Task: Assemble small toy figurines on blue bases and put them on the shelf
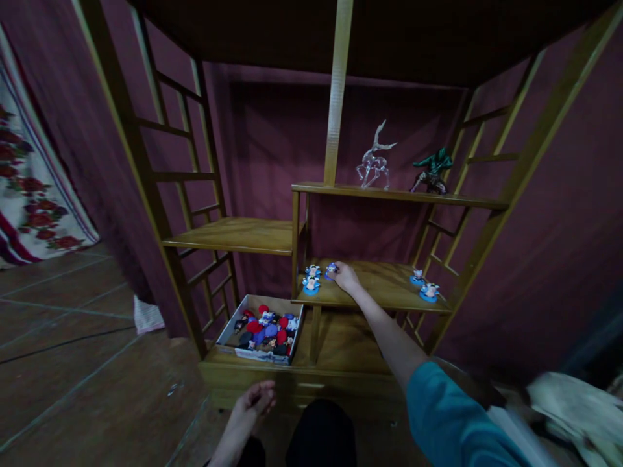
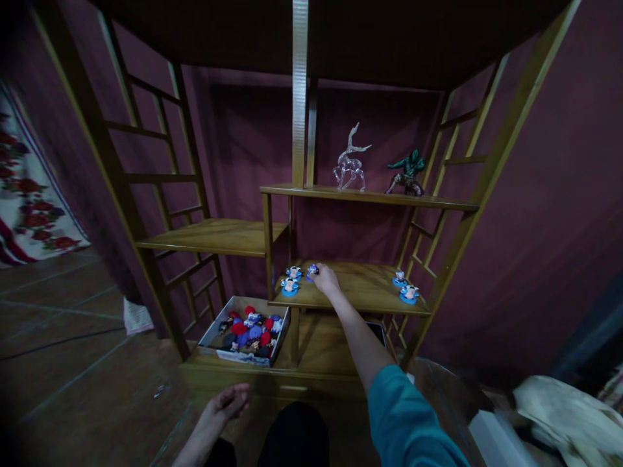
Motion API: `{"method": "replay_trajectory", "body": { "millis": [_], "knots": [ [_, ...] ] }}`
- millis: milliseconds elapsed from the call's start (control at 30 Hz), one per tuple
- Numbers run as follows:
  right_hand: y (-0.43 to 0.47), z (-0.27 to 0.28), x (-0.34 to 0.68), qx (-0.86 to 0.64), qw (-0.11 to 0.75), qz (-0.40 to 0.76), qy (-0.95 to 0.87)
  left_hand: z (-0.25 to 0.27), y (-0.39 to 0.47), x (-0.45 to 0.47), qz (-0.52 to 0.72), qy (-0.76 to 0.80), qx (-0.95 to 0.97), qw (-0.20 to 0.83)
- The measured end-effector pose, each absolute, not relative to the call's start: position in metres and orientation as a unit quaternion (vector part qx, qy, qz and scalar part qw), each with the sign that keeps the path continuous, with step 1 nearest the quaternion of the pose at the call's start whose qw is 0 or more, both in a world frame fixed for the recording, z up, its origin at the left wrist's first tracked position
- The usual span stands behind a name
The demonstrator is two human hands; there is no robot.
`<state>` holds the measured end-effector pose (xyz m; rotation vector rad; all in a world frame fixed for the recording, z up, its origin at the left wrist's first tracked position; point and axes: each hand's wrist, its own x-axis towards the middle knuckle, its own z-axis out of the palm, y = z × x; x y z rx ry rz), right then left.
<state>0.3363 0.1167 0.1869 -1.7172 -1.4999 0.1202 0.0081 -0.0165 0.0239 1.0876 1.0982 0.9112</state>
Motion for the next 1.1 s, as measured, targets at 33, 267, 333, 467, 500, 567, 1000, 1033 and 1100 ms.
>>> {"method": "replay_trajectory", "body": {
  "millis": [33, 267, 333, 467, 500, 567, 1000, 1033, 1100],
  "knots": [
    [0.118, 0.185, 0.336, -0.683, 0.417, 0.052, -0.598, 0.024, -0.017, 0.008, 0.398, 0.478, 0.471, 0.626],
    [0.119, 0.18, 0.342, -0.644, 0.449, 0.112, -0.609, 0.024, -0.016, 0.006, 0.395, 0.473, 0.476, 0.627],
    [0.119, 0.18, 0.344, -0.638, 0.453, 0.117, -0.612, 0.023, -0.016, 0.005, 0.394, 0.472, 0.482, 0.624],
    [0.118, 0.18, 0.346, -0.631, 0.46, 0.123, -0.613, 0.02, -0.015, 0.005, 0.401, 0.472, 0.483, 0.619],
    [0.117, 0.18, 0.346, -0.631, 0.46, 0.125, -0.612, 0.02, -0.015, 0.005, 0.402, 0.472, 0.483, 0.618],
    [0.116, 0.181, 0.346, -0.633, 0.457, 0.128, -0.612, 0.02, -0.014, 0.004, 0.402, 0.473, 0.486, 0.615],
    [0.105, 0.187, 0.339, -0.601, 0.472, 0.162, -0.624, 0.032, -0.015, -0.005, 0.406, 0.473, 0.493, 0.607],
    [0.103, 0.187, 0.339, -0.593, 0.487, 0.17, -0.618, 0.033, -0.016, -0.006, 0.406, 0.475, 0.493, 0.605],
    [0.093, 0.187, 0.338, -0.582, 0.53, 0.17, -0.593, 0.033, -0.016, -0.009, 0.408, 0.477, 0.494, 0.602]
  ]
}}
